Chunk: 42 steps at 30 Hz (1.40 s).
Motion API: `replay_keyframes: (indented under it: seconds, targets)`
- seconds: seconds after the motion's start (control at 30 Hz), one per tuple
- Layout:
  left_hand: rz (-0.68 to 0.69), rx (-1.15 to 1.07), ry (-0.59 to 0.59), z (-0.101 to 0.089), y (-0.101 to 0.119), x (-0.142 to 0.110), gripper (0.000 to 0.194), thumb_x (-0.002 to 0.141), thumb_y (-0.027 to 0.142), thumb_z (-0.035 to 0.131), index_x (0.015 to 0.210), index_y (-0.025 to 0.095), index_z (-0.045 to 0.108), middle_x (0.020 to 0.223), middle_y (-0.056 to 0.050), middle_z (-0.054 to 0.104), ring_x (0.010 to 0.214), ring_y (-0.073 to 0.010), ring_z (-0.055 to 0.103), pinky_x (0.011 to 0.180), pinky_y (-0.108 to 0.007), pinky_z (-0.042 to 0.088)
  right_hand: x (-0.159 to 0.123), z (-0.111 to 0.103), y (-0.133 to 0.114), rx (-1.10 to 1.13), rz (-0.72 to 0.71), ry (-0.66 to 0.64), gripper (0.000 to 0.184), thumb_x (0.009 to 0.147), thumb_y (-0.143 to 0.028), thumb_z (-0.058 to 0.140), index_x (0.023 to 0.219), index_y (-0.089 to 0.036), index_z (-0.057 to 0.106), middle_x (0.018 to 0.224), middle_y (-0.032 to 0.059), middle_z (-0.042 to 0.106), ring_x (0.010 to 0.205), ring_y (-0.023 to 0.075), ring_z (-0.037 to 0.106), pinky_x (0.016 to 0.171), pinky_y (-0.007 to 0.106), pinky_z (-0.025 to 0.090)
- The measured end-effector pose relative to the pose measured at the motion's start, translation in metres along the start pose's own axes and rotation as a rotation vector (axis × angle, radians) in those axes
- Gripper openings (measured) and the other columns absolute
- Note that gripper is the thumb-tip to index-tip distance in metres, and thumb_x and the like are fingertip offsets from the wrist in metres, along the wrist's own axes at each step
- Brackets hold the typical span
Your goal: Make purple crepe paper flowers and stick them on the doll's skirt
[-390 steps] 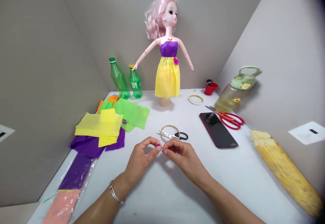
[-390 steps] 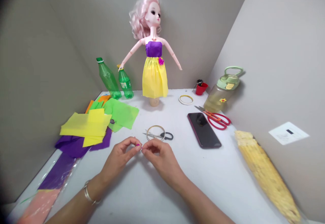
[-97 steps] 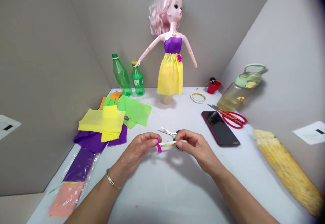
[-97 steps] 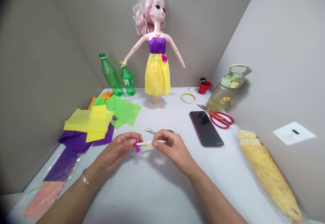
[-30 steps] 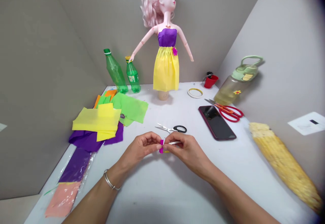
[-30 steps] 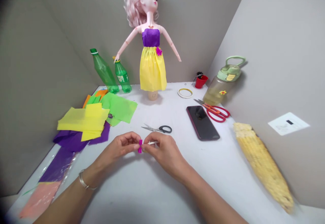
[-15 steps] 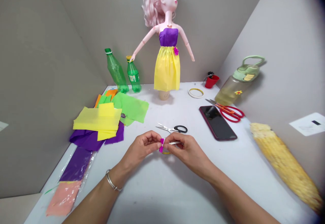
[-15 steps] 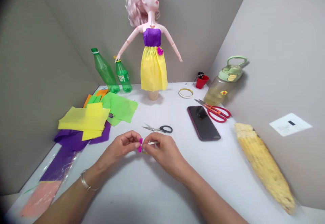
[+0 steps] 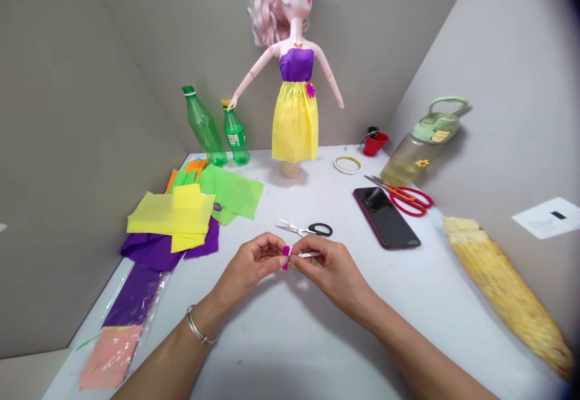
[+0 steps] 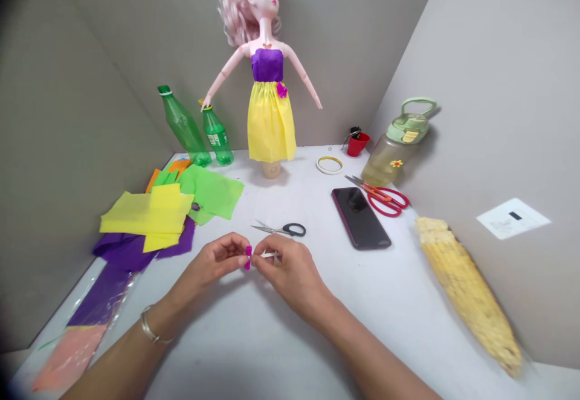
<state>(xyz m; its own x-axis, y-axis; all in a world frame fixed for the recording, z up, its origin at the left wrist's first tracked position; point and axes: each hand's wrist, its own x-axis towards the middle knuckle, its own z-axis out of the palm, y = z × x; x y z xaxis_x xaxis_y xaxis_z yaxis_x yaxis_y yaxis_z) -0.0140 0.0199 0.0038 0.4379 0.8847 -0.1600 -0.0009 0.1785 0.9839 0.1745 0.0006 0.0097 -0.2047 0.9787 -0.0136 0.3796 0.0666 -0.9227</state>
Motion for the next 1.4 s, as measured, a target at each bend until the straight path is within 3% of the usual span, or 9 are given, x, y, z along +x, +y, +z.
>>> replay_keyframes:
  seconds: [0.23,0.5,1.4]
  targets:
    - [-0.014,-0.029,0.067,-0.002,-0.004,0.002,0.024,0.076,0.032,0.075,0.093,0.019,0.063,0.079,0.001,0.063,0.074,-0.0129,0.056,0.072,-0.025,0.042,0.000,-0.002,-0.006,0.042,0.025,-0.023,0.013,0.085,-0.032,0.060,0.080,-0.021,0.067,0.077,0.0001,0.066,0.067,0.0150,0.057,0.059,0.026,0.042]
    - [-0.040,-0.122,0.033,-0.001,-0.002,0.000,0.023,0.076,0.030,0.076,0.090,0.018,0.062,0.080,0.001,0.063,0.075,-0.0118,0.055,0.073,-0.025,0.041,0.001,-0.006,-0.012,0.174,0.006,-0.081,0.010,0.083,-0.025,0.060,0.080,-0.020,0.068,0.080,0.0003,0.068,0.072,0.0145,0.058,0.062,0.024,0.043]
    - [-0.075,-0.103,0.005,-0.003,0.002,0.000,0.017,0.077,0.029,0.073,0.086,0.017,0.064,0.079,0.001,0.058,0.077,-0.0138,0.049,0.077,-0.027,0.036,0.001,-0.002,-0.003,-0.002,-0.145,0.002,0.011,0.087,-0.017,0.058,0.081,-0.023,0.065,0.083,0.0006,0.064,0.078,0.0156,0.057,0.069,0.026,0.044]
